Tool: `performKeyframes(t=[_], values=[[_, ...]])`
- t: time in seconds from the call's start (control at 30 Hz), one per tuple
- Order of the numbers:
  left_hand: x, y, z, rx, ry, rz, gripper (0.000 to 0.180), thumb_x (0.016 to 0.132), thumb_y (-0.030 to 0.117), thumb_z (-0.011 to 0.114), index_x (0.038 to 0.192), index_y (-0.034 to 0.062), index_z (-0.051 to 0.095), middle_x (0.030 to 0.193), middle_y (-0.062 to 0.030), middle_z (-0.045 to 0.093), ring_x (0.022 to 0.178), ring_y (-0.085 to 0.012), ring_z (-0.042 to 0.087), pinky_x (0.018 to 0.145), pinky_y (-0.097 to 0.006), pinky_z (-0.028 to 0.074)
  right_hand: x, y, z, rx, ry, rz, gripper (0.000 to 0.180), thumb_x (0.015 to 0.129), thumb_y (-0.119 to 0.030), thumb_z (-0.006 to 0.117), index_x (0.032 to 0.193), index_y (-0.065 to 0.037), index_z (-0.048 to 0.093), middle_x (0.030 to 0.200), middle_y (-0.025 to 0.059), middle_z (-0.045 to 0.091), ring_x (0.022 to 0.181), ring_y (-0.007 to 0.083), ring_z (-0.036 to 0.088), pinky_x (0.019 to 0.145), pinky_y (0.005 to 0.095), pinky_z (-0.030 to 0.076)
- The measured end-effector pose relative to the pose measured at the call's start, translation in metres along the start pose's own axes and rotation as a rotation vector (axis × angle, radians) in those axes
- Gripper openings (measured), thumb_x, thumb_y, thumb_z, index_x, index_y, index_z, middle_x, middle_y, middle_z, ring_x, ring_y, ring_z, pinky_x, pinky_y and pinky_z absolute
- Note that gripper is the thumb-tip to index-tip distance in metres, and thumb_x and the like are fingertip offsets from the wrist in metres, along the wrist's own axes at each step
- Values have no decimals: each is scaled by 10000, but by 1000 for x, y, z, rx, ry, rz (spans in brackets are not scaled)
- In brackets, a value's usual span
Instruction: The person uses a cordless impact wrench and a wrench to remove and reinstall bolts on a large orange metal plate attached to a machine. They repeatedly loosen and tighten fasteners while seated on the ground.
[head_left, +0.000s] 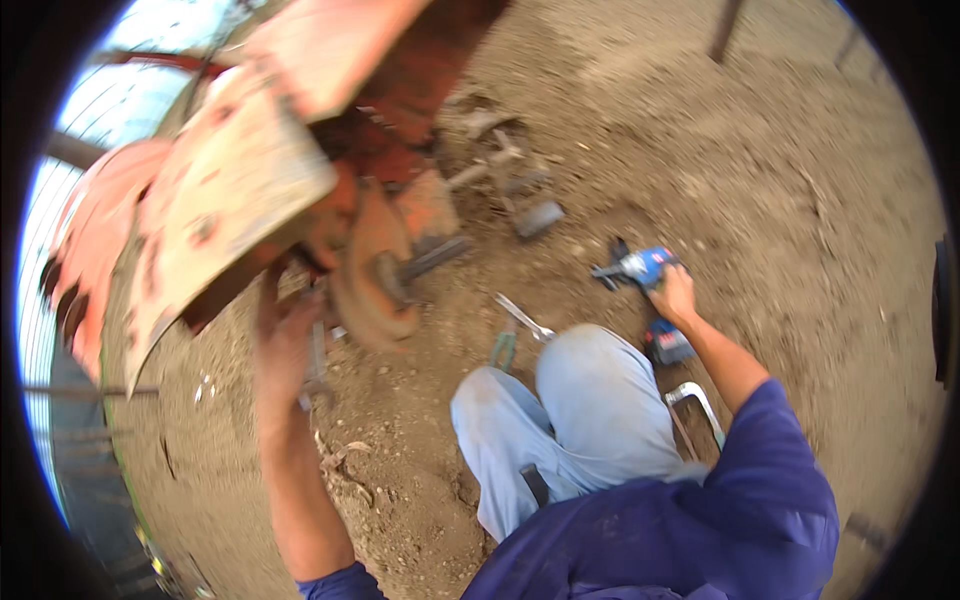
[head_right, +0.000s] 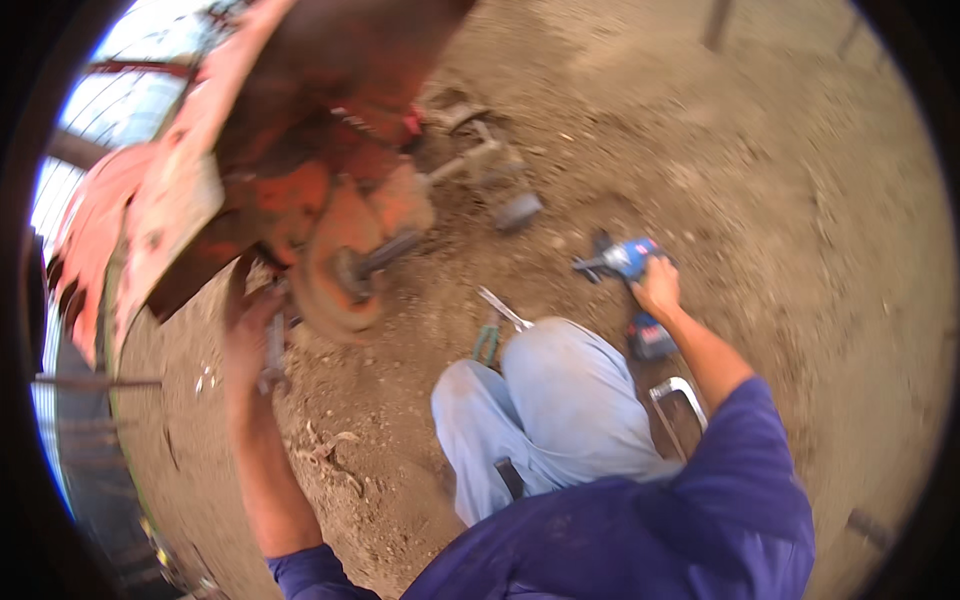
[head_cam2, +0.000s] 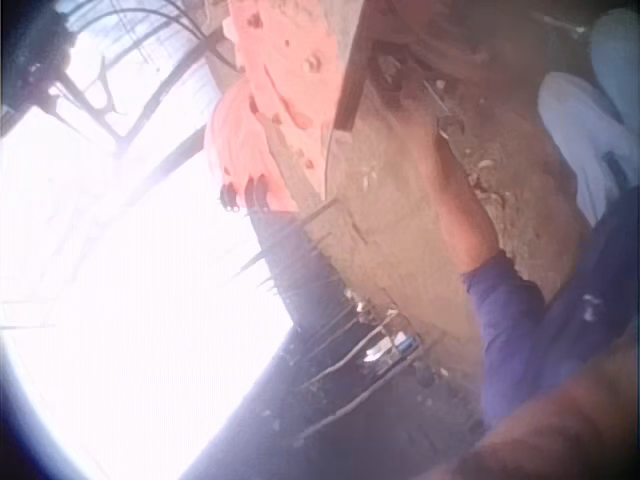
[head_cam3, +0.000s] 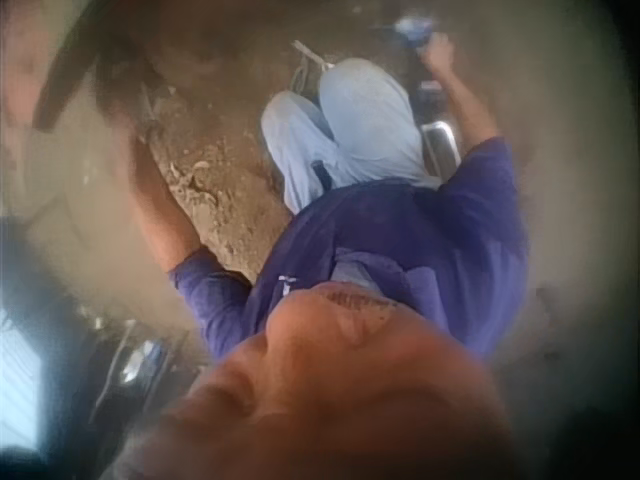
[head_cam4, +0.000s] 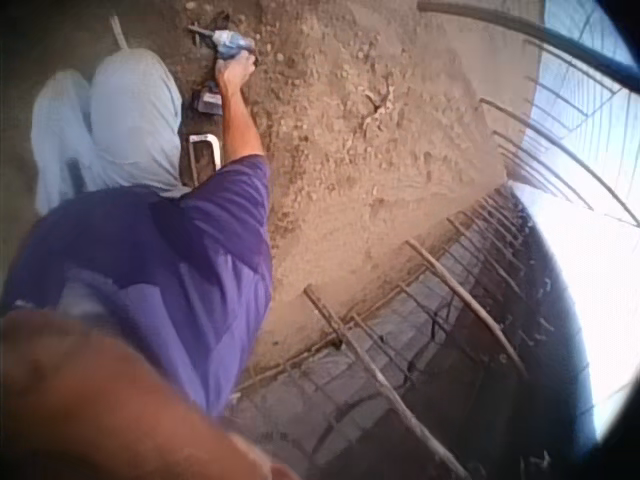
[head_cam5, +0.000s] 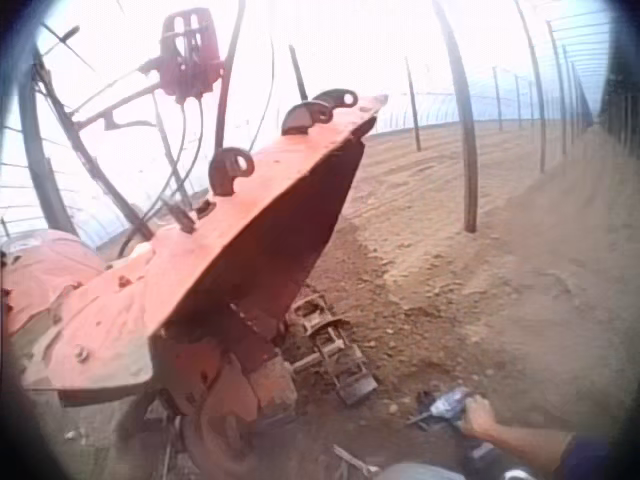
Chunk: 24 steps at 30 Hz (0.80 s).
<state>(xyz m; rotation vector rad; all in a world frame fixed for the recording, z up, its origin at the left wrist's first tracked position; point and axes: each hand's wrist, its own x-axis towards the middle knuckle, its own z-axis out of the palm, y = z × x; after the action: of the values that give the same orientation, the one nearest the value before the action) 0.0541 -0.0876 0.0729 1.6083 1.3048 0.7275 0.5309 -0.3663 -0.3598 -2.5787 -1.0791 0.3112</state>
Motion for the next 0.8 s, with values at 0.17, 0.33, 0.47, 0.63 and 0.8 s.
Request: performKeyframes(t=[0.17,0.33,0.47,0.63,0.8], values=[[10,12,1,-16,-179,2,515,944,166,704,1422,11,592,736,-22,682,523,-72,555,492,-230,426,1,21,0,22,0,75,541,774,-162,845,1218,-9,575,1265,260,575,1184,474,591,1028,540,521],[0,16,-2,-187,-136,-135,389,988,95,698,1360,47,597,822,-13,666,578,-52,566,481,-187,391,-7,21,13,148,-3,94,645,747,-85,824,1303,-14,505,1302,259,531,1212,488,598,1007,546,553],[-3,18,-2,-106,-99,-129,344,973,44,672,1313,12,630,804,-48,696,585,-71,587,496,-206,416,13,28,17,7,-259,307,598,734,-121,856,1262,15,611,1328,289,607,1217,501,651,1021,543,568],[0,24,-6,12,-153,-138,261,977,79,659,1220,-14,681,822,-73,710,646,-99,606,586,-241,450,27,17,-44,483,-447,263,346,720,-51,798,1056,-33,723,950,108,750,887,258,738,786,405,587],[-3,24,-4,195,-145,-71,321,998,129,631,1267,-40,676,872,-87,727,757,-142,632,723,-302,481,34,-75,-159,951,-438,-34,391,754,28,740,1125,-68,665,891,21,677,748,141,666,699,335,561]])
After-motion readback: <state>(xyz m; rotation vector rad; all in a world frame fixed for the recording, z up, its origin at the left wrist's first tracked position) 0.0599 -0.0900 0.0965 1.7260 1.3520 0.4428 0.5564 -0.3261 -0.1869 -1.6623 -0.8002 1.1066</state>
